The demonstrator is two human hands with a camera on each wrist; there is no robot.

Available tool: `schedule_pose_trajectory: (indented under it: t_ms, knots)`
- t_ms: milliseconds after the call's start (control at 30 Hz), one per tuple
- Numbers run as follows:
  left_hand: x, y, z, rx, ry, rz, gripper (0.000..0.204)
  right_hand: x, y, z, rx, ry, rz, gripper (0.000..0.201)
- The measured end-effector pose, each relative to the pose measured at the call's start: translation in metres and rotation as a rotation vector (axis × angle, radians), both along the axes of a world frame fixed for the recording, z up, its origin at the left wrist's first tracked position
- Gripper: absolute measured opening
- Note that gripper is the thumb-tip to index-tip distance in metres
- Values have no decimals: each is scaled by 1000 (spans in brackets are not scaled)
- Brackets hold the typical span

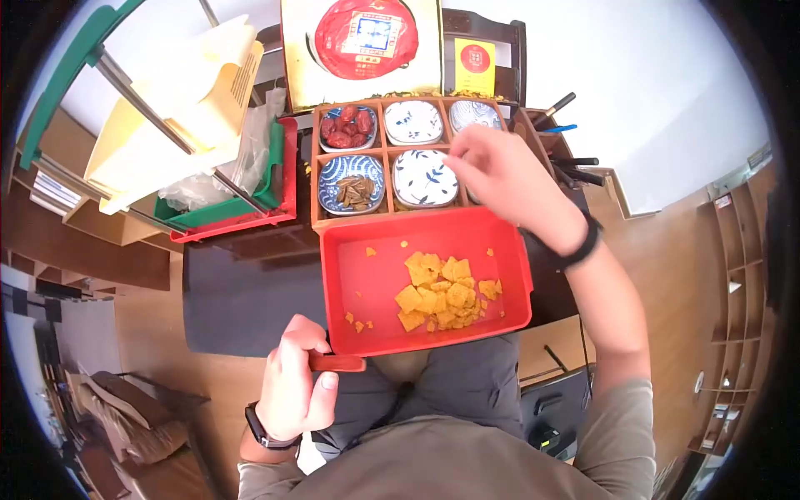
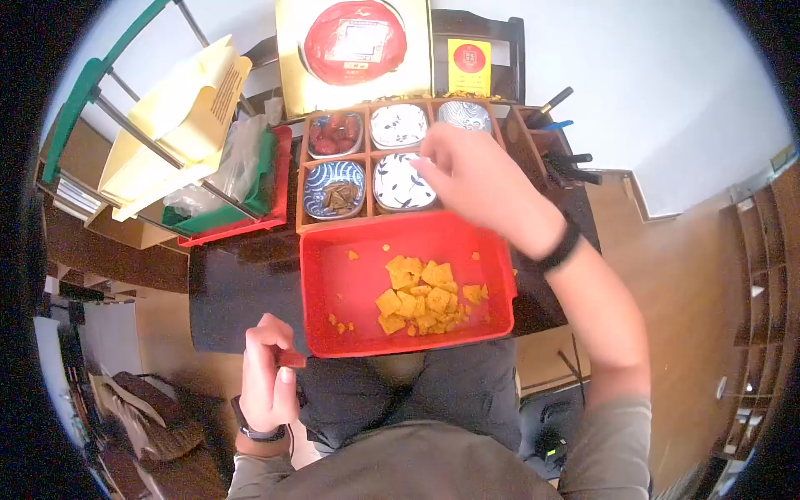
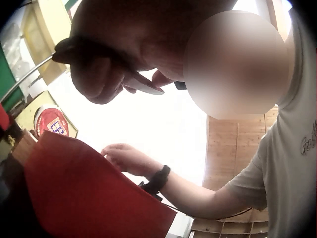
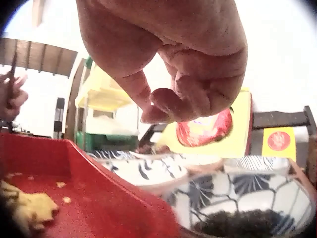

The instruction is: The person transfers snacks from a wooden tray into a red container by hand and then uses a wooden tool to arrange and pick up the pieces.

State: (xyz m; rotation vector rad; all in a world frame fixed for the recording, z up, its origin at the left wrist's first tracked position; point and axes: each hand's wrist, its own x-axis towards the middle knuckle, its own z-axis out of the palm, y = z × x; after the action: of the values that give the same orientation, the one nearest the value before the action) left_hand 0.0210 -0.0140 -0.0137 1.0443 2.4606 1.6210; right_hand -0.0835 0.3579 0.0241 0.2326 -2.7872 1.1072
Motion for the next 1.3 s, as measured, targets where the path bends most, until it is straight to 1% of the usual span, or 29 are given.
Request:
schedule_pose_trajectory:
  t_ms: [67,133,200,267,300,333,400,433,500,533,633,733,800,833,900,933,967,1000,1033,1100,1133,1167,1200,1267,1300]
  knots:
    - [1,0,-5,16,32,-41,26,42,-18,31,-9,-129,67,20]
    - [1,10,2,-12,110,-94,27,79,-31,34,-50,-1,309,30]
    - [0,21,10,-21,175,-157,30,106,-42,57,19,-175,531,53]
    - [0,30,14,-11,228,-230,34,122,-53,51,-24,-289,624,74]
    - [2,35,14,11,246,-271,39,128,-57,42,-65,-316,647,75]
    - [4,39,16,-15,260,-317,44,135,-61,34,-93,-294,642,75]
    - [8,47,18,22,259,-368,44,143,-64,22,-150,-247,631,73]
    - [10,50,17,38,281,-385,43,141,-64,30,-141,-385,643,70]
    - [11,55,12,70,326,-422,42,147,-64,18,-211,-338,605,67]
    - [12,57,11,65,331,-411,41,152,-65,9,-246,-314,586,65]
    - [17,62,11,54,342,-376,39,163,-70,-17,-302,-141,493,60]
    - [18,65,12,54,339,-361,37,164,-67,-23,-242,-172,478,49]
    - [17,67,13,61,332,-369,35,159,-63,-11,-221,-212,548,41]
    - [15,67,14,64,342,-353,35,155,-61,-4,-210,-231,582,37]
    - [11,63,16,69,360,-320,35,154,-51,2,-213,-135,584,33]
    - [7,57,20,14,395,-267,34,153,-45,3,-213,-86,584,31]
    - [1,51,24,-34,389,-221,32,150,-40,1,-289,37,549,31]
    - [-7,45,28,-82,384,-175,30,150,-33,4,-309,92,477,28]
    - [-13,42,31,-132,374,-111,27,150,-28,2,-430,106,363,26]
    - [-29,37,36,-196,341,-34,23,144,-17,7,-509,81,177,22]
    - [-37,35,39,-241,328,2,22,136,-10,16,-470,43,107,20]
    - [-45,35,40,-239,314,17,19,132,-2,19,-478,-57,53,15]
    - [-53,35,41,-237,300,31,18,120,2,23,-341,80,115,6]
    - [-68,37,47,-278,305,55,14,107,8,28,-388,15,115,2]
    - [-76,39,48,-298,289,65,13,101,6,32,-388,-18,118,6]
